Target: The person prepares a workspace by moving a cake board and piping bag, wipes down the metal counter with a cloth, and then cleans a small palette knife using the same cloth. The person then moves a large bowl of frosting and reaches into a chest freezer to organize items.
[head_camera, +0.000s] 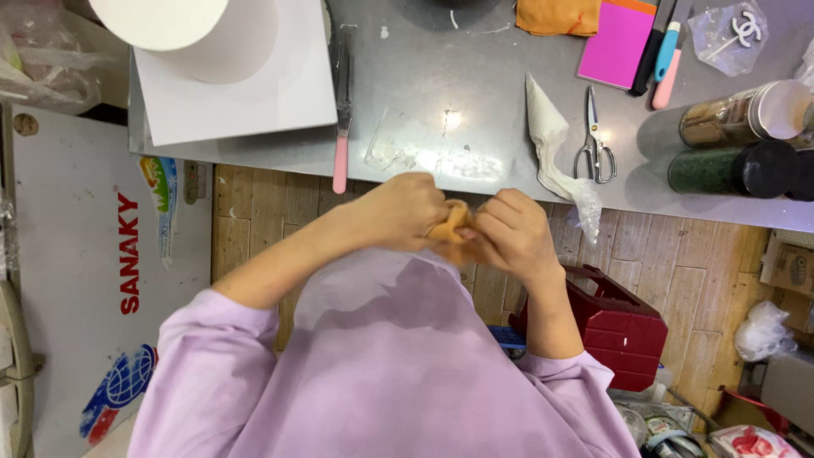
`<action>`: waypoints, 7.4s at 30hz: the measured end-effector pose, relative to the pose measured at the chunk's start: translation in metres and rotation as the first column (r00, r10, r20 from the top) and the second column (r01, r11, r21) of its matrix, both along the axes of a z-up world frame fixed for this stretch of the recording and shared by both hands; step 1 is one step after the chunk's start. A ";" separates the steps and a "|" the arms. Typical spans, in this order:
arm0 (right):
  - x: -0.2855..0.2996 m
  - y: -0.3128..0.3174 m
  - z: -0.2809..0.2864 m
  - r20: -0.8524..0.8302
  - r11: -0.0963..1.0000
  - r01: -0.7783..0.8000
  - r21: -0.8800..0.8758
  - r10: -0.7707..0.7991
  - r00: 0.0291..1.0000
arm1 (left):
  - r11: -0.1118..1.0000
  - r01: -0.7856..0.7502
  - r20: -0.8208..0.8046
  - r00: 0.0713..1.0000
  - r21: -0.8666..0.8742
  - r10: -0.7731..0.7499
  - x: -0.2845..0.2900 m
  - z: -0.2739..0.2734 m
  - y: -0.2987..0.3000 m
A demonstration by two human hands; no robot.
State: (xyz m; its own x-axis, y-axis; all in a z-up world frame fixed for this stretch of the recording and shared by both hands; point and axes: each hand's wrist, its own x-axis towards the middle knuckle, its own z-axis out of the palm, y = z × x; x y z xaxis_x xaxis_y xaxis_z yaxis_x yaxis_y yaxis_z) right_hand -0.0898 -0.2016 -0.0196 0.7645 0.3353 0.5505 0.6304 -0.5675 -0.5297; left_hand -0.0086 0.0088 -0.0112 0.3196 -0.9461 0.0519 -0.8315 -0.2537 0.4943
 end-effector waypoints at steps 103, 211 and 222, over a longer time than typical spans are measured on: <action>-0.058 0.044 -0.201 -0.343 -0.060 0.709 0.703 0.844 0.412 | 0.656 -0.747 -0.411 0.634 -0.106 0.655 -0.012 -0.160 0.050; 0.178 -0.231 -0.184 -0.373 -0.201 0.407 0.891 0.188 0.909 | 0.610 -0.675 -0.511 0.382 0.415 0.770 -0.095 -0.178 0.052; 0.049 -0.016 -0.108 -0.043 -0.309 0.370 0.876 0.713 0.700 | 0.754 -0.643 -0.660 0.626 -0.135 0.415 0.019 -0.321 -0.047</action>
State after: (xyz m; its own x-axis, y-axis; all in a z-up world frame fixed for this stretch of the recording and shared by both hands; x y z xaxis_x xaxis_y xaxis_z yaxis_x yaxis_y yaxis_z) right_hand -0.0408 -0.2175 -0.1272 0.9954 0.0954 -0.0037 -0.0928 0.9582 -0.2705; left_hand 0.0101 -0.0385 -0.3322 0.8310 -0.5544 -0.0442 -0.1397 -0.2851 0.9483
